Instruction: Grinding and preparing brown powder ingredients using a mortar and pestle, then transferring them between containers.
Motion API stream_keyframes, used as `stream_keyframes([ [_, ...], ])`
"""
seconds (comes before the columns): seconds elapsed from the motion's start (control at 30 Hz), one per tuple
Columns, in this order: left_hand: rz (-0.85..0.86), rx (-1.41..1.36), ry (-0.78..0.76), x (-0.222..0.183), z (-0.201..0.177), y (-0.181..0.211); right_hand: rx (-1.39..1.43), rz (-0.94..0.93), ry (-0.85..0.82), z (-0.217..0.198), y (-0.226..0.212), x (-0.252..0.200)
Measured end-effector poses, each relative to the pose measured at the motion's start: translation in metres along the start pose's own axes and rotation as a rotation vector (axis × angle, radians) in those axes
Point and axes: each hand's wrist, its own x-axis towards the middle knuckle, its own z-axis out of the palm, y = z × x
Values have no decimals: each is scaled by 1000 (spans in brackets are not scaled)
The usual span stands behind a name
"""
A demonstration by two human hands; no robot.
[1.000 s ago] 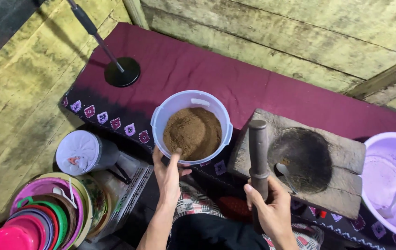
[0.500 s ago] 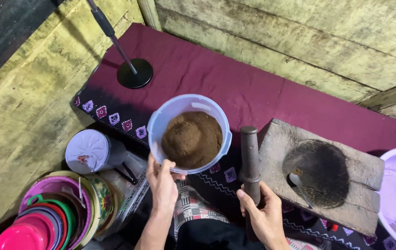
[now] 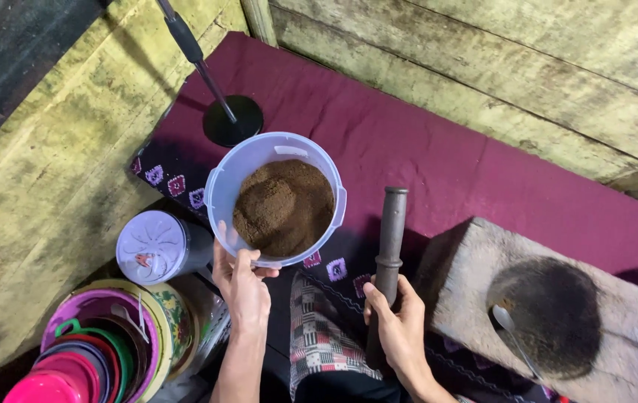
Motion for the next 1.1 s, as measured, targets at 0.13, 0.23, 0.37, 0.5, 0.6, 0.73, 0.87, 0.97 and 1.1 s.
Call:
stream_keyframes([
  [0.13,-22,14,16,15,5,4,80,83,68,37,2,36],
  [0.23,-40,23,17,26,9,5,-21,97,109,55,23,76],
  [0.37,-56,14,-15,39,8,0,-217,135,257,66,51,120],
  [0.5,-80,10,7,49,7,-3,-329,145,314,71,48,144],
  [0.6,-94,22,31,52,8,-4,-380,89,334,72,43,152],
  [0.73,-109,0,47,58,10,-9,-381,47,363,81,49,168],
  [0.87,-76,38,48,56,15,-9,-450,-10,471,85,69,185],
  [0.97,-78,43,47,56,19,-7,-471,-20,507,91,73,193],
  [1.1,-39,26,22,55,13,-15,-529,41,523,94,73,193],
])
